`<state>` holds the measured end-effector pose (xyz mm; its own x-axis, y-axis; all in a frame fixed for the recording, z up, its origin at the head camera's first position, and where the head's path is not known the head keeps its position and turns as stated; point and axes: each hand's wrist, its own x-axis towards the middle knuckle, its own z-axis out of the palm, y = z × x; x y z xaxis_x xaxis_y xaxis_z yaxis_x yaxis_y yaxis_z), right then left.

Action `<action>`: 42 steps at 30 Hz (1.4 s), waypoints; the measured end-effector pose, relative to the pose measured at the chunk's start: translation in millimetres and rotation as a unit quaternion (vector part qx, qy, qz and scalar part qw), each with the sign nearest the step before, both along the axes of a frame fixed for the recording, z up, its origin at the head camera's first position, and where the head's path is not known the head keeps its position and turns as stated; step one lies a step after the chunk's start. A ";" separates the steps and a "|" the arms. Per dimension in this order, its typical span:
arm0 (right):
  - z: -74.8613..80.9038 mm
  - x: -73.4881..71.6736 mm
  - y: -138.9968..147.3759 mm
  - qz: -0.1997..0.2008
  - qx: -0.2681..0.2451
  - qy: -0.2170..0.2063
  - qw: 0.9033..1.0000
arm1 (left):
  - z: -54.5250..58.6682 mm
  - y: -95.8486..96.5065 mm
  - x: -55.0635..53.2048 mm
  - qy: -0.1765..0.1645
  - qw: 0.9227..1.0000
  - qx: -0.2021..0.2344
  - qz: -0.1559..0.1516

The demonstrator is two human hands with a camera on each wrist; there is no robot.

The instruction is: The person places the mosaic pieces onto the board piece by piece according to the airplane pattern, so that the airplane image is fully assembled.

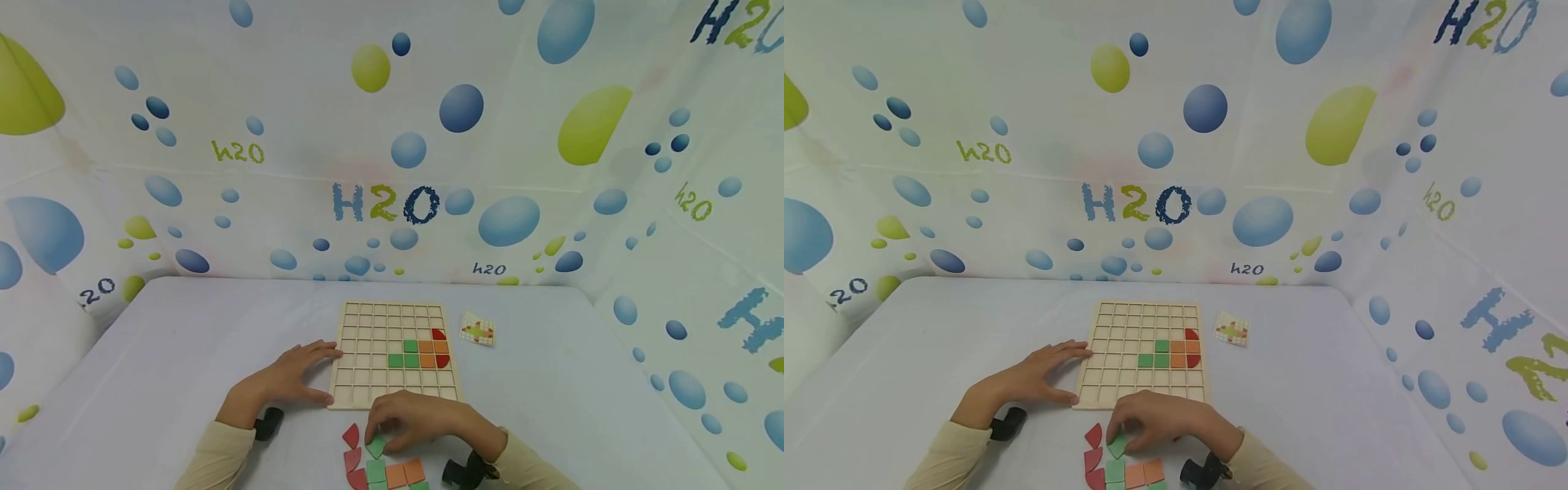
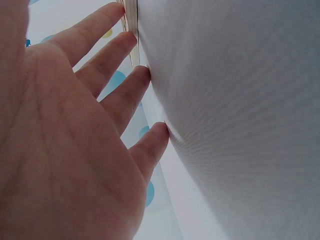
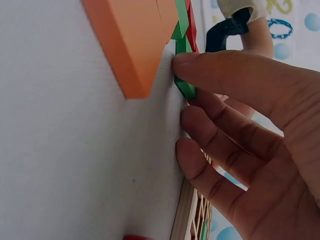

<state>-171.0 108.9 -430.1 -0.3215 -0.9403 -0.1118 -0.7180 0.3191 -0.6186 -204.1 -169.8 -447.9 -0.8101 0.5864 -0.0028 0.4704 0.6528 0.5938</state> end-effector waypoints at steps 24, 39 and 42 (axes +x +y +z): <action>-5.2 -10.3 12.5 -0.025 -0.043 -0.013 0.999 | -2.2 -0.4 0.4 -0.002 1.000 0.002 -0.004; -3.6 -27.0 25.8 -0.101 -0.053 -0.038 0.993 | 2.5 0.1 0.7 -0.017 1.000 -0.001 0.000; -2.6 -32.0 27.8 -0.111 -0.054 -0.038 0.992 | 4.0 0.4 0.3 -0.021 1.000 -0.003 0.002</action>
<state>-203.0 136.7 -432.7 -0.5165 -0.8550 -0.0470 -0.5874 0.3937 -0.7071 -203.8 -169.5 -443.9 -0.8112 0.5834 -0.0395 0.4432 0.6575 0.6094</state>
